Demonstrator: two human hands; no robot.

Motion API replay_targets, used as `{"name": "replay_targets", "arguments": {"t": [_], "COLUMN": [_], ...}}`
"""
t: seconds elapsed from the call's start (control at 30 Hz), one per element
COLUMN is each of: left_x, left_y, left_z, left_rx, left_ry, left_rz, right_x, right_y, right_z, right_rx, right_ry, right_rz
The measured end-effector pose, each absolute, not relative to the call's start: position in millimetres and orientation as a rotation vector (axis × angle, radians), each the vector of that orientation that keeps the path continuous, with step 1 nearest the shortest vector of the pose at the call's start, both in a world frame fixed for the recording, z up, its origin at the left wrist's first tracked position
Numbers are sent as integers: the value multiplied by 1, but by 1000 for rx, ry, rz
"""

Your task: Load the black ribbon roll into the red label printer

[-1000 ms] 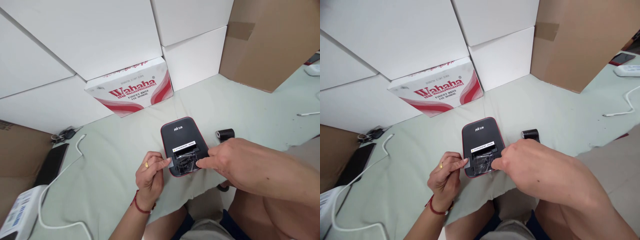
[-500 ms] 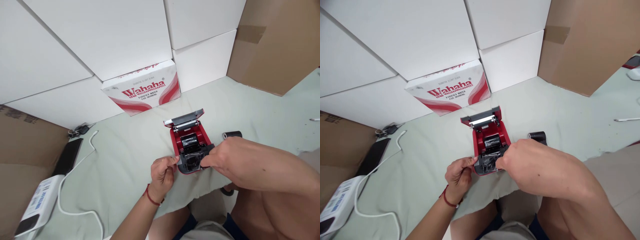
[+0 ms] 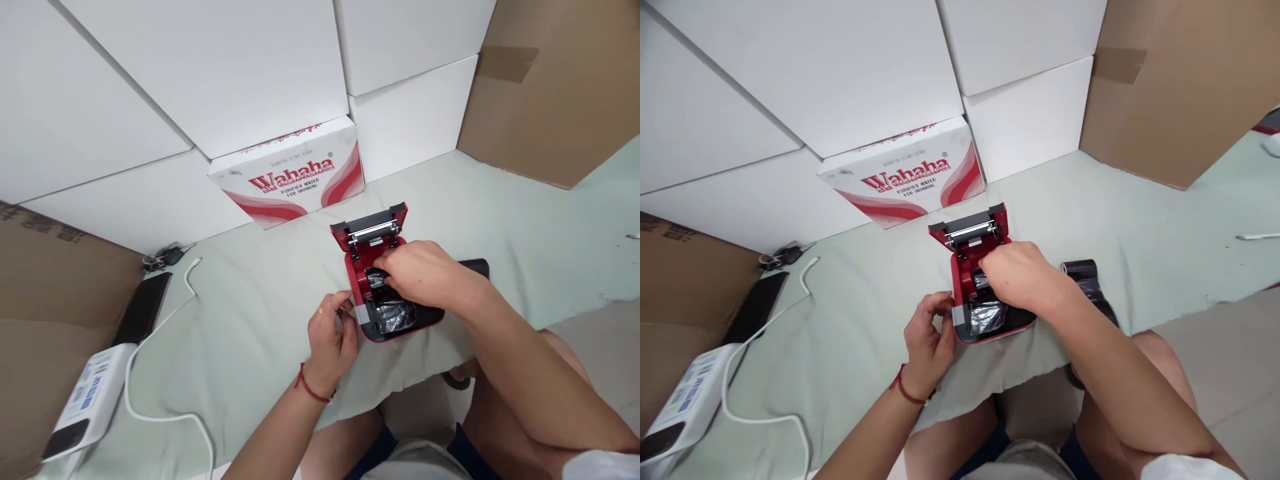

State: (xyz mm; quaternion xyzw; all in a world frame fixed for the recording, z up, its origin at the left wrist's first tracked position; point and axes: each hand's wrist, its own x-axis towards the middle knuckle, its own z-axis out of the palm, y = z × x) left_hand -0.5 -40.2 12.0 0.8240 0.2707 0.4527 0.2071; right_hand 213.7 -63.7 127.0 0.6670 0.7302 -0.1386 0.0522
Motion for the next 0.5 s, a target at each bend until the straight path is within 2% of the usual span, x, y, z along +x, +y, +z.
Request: {"name": "replay_targets", "arguments": {"t": [0.23, 0.37, 0.5], "left_x": [3, 4, 2], "left_y": [-31, -28, -25], "left_z": [6, 6, 5], "left_rx": [2214, 2091, 1869], "left_ry": [955, 1070, 1162], "left_rz": [1041, 1034, 979], "right_x": [207, 213, 232], "right_y": [-53, -62, -89], "right_z": [128, 127, 147], "right_rx": [2026, 2045, 2091], "right_ry": [2143, 2227, 2523], "right_rz": [-325, -396, -540]}}
